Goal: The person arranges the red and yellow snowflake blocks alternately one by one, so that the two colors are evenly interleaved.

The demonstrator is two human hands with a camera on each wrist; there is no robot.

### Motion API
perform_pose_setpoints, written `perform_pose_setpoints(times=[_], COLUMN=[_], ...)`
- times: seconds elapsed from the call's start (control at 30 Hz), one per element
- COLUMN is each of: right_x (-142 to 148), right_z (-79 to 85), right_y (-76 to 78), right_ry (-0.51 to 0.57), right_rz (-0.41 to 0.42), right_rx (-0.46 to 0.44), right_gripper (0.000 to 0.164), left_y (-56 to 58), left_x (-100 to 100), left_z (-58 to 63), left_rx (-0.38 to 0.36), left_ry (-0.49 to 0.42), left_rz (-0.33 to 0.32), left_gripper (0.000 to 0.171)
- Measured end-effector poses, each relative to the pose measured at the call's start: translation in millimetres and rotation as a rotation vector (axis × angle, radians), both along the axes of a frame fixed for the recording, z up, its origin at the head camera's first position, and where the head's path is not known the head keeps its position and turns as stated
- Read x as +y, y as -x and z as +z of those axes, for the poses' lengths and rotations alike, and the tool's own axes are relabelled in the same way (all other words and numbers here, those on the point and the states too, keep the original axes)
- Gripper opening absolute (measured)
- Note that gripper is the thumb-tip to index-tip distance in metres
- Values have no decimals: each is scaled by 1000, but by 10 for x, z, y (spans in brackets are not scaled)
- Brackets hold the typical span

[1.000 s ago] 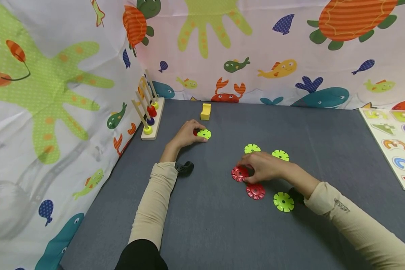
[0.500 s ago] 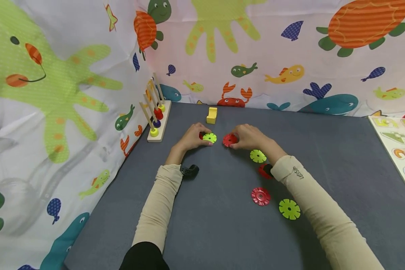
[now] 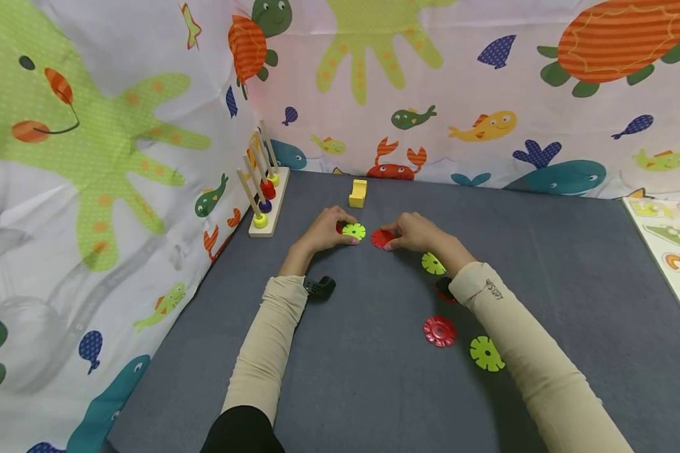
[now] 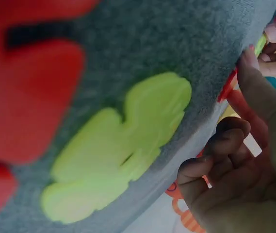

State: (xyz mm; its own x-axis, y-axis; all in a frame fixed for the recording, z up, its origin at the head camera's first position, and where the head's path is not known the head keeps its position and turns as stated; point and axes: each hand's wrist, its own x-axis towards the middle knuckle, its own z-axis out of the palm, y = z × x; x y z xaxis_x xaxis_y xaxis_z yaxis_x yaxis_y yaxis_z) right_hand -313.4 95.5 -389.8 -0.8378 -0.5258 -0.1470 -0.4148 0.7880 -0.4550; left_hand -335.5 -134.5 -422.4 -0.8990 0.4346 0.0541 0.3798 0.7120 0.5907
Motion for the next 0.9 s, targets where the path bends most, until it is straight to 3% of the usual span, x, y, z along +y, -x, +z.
perform_pose_setpoints(times=[0.2, 0.4, 0.6, 0.73, 0.9], right_x=[-75, -91, 157, 482, 800], right_z=[-10, -7, 172, 306, 211], right_y=[38, 38, -9, -158, -507], right_ry=[38, 108, 116, 37, -70], right_rz=[-44, -83, -125, -68, -39], right_rx=[9, -37, -86, -68, -40], right_gripper=[50, 52, 51, 49, 58], left_y=[11, 10, -10, -12, -40], left_x=[15, -1, 2, 18, 128], left_z=[4, 9, 33, 50, 93], left_rx=[-1, -5, -13, -16, 1], left_ry=[10, -1, -2, 4, 8], left_rz=[-5, -1, -5, -9, -34], left_gripper=[47, 45, 48, 51, 54])
